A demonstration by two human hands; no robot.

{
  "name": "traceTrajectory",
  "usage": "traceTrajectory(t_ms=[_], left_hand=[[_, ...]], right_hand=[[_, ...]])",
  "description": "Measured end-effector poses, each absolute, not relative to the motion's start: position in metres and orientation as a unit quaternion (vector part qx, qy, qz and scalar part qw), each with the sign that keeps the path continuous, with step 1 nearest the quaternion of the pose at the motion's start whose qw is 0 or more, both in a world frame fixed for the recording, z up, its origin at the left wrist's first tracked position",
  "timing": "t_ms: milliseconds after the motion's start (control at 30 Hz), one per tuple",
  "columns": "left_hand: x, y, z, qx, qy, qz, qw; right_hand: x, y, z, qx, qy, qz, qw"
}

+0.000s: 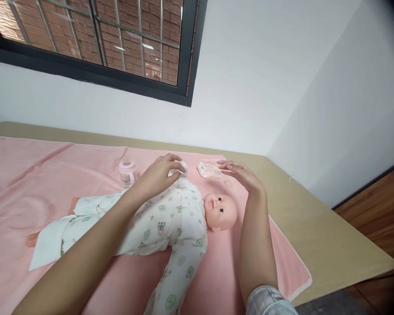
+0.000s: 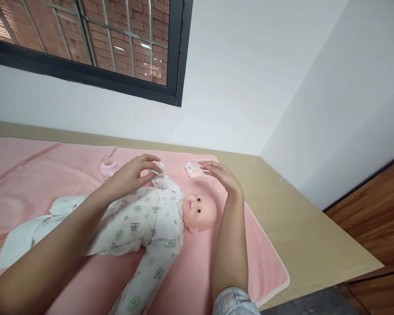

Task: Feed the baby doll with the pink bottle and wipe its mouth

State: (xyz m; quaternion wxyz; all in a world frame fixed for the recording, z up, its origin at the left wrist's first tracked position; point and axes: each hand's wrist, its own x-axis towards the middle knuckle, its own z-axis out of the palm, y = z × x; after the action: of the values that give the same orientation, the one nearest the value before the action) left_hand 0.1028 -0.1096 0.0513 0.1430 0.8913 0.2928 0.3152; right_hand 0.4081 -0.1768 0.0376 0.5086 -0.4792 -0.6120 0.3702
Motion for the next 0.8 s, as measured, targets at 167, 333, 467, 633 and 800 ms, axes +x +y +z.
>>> traceTrajectory(t_ms=[167, 333, 467, 633, 800], left_hand=[[0.1, -0.116, 0.053, 0.911, 0.282, 0.264, 0.147], [0.098, -0.12, 0.056, 0.914, 0.267, 0.271, 0.143], [0.096, -0.118, 0.057, 0.914, 0.268, 0.272, 0.138], [0.081, -0.108, 0.063, 0.895, 0.298, 0.306, 0.13], [0.048, -0.096, 0.079, 0.854, 0.38, 0.332, 0.123]], right_hand=[[0.337, -0.217, 0.085, -0.464, -0.771, 0.251, 0.357], [0.298, -0.212, 0.071, -0.49, -0.797, 0.188, 0.299], [0.294, -0.201, 0.065, -0.496, -0.8, 0.131, 0.31], [0.312, -0.196, 0.07, -0.561, -0.757, 0.111, 0.316], [0.359, -0.179, 0.057, -0.644, -0.647, 0.095, 0.397]])
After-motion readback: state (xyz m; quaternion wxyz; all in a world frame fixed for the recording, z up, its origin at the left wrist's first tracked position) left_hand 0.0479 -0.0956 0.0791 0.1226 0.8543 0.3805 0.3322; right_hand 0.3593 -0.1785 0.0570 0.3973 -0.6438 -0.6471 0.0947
